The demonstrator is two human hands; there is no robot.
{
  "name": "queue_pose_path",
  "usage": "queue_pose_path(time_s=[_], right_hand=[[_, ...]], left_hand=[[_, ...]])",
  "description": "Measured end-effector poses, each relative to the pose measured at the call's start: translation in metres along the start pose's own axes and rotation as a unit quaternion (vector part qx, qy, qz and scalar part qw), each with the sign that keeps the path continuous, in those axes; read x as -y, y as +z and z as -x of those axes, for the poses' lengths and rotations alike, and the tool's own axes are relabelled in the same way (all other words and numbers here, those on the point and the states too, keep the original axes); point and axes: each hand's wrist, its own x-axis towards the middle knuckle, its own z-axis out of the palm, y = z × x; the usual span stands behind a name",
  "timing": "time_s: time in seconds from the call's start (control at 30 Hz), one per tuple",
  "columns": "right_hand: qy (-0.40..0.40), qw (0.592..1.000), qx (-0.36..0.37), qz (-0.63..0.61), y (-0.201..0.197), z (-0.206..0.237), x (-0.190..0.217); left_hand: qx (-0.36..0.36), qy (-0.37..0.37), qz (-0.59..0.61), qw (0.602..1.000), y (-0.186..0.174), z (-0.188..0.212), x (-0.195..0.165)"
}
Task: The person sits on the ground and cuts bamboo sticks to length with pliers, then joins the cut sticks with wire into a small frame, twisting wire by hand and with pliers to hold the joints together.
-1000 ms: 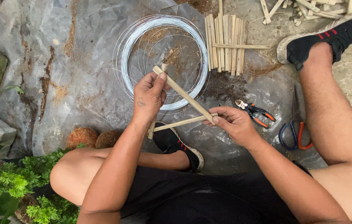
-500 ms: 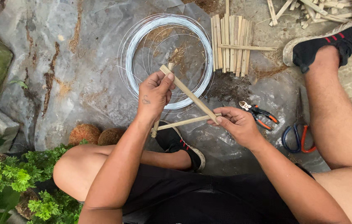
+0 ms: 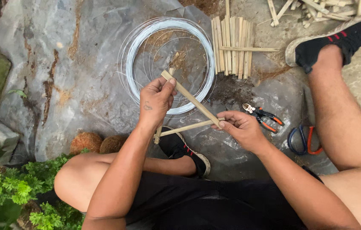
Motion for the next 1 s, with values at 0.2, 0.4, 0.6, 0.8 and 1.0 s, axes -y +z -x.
queue_pose_path(time_s=[0.2,0.4,0.6,0.8,1.0], right_hand=[[-0.015,1.0,-0.017,-0.014,0.001,0.01,0.012],[-0.068,0.996,-0.014,0.062,0.012,0.002,0.053],[-0.108,0.983,0.03,0.149,0.04,-0.028,0.11],[-0.07,0.992,0.07,0.079,0.051,-0.053,0.108],[0.027,0.909,-0.032,0.414,0.054,-0.095,0.046]], left_hand=[[0.025,0.054,-0.054,0.997,0.013,0.013,-0.015],[0.006,0.157,-0.176,0.972,0.007,0.02,-0.071],[0.015,0.216,-0.085,0.973,-0.034,0.044,-0.128],[-0.027,0.244,-0.032,0.969,-0.076,0.054,-0.135],[-0.113,0.334,-0.074,0.933,-0.117,0.053,-0.149]])
